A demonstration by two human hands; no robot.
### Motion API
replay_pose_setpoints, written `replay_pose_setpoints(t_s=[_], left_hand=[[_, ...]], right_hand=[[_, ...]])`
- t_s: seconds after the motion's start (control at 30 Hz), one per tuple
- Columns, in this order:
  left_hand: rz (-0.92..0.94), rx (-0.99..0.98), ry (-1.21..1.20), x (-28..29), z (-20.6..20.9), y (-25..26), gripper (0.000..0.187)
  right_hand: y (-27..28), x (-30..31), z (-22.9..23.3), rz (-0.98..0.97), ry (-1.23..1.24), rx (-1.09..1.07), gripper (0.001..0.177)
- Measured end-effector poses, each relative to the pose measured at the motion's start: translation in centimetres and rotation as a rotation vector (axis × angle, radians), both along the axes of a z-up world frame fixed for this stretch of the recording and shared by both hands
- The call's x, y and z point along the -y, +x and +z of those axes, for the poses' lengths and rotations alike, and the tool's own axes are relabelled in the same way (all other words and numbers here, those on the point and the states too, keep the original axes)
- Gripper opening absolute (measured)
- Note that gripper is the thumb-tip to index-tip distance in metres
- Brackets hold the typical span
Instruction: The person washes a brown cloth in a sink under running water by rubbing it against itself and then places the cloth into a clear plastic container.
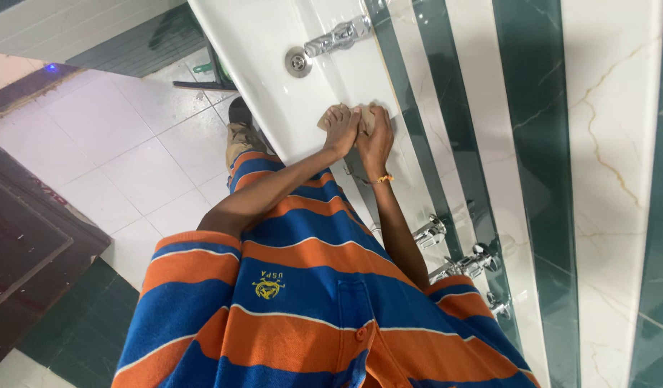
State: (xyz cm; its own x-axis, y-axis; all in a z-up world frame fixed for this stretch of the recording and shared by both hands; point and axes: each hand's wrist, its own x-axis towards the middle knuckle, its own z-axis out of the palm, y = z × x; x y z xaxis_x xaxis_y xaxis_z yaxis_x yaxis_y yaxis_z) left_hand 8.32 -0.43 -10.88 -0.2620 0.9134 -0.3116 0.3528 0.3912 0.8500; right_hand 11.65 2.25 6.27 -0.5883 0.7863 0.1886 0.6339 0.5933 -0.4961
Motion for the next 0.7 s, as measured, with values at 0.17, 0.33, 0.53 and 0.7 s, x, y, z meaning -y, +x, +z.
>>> replay_pose_setpoints(t_s=[0.17,0.33,0.53,0.7], left_hand=[[0.015,0.068,0.026,0.6,0.4,-0.8,0.053],[0.151,0.359,0.041,-0.1,1.8,-4.5,0.061],[0.450,0.838,-0.150,4.4,5.2,-7.8,0.066],[0.048,0.333,-0.094,2.7,1.5,-2.7,0.065]], right_hand=[[0.1,-0.7,-0.1,-0.136,-0.389,0.035,0.045],[-3.5,-1.9,0.6,-0.011,-0.309,0.104,0.048],[-3.7,-2.8,1.9,0.204,-0.240,0.232,0.056],[1.0,-3.2,1.1,0.101,-0.066,0.270,0.070]])
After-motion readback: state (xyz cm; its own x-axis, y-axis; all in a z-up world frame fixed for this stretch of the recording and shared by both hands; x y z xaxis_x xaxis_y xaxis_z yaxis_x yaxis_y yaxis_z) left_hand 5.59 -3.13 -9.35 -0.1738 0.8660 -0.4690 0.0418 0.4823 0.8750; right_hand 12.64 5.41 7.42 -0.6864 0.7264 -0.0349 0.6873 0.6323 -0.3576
